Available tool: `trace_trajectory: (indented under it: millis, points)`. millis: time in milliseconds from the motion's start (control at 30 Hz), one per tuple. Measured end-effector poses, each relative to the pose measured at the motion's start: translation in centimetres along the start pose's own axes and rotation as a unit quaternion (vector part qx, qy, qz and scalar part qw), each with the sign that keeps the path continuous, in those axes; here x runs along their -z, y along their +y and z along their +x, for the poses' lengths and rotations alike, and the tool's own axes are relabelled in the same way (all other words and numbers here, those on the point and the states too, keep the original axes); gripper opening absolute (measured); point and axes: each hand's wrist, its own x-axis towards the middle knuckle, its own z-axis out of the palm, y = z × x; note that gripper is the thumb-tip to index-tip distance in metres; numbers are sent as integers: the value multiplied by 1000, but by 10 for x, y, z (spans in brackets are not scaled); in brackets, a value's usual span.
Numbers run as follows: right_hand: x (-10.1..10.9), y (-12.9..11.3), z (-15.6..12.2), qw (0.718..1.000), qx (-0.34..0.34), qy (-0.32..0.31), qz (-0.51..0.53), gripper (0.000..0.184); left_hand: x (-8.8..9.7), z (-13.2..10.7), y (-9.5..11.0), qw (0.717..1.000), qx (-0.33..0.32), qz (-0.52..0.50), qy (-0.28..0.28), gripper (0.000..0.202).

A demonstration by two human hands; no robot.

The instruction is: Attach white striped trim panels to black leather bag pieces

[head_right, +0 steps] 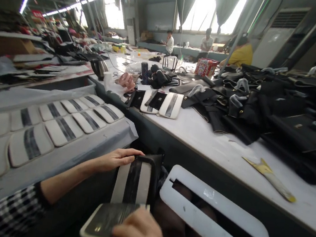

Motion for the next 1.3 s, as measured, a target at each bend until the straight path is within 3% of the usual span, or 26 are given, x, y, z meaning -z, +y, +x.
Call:
trace_trajectory:
  millis: [133,233,367,500,600,700,800,867,967,1167,1300]
  points:
    - [20,22,26,971,-209,103,52,13,5,-8,-1,1000,11,-10,22,54]
    - [8,42,26,950,-277,123,78,13,5,-16,-7,996,46,-65,29,68]
    - [-17,49,18,944,-272,168,77,16,3,-20,-13,986,72,-146,38,80]
    - [-29,45,19,930,-287,217,70,20,4,-22,-12,971,87,-223,11,93]
    - [-34,45,24,915,-316,241,67,21,10,-26,-9,981,66,-181,-5,94]
    - [-40,46,26,912,-321,246,65,20,15,-31,-9,995,59,-75,3,77]
    - [-45,46,27,904,-332,258,80,13,9,-34,-12,994,75,-11,76,54]
    - [-48,46,25,895,-344,266,100,20,1,-34,-16,988,78,2,131,46]
    - [-54,45,24,894,-345,257,122,35,-9,-33,-22,980,79,3,180,43]
    - [-63,52,27,899,-339,262,96,19,-18,-32,-26,967,74,-18,244,42]
    - [-64,57,30,904,-321,270,88,13,-30,-33,-26,944,74,-55,318,44]
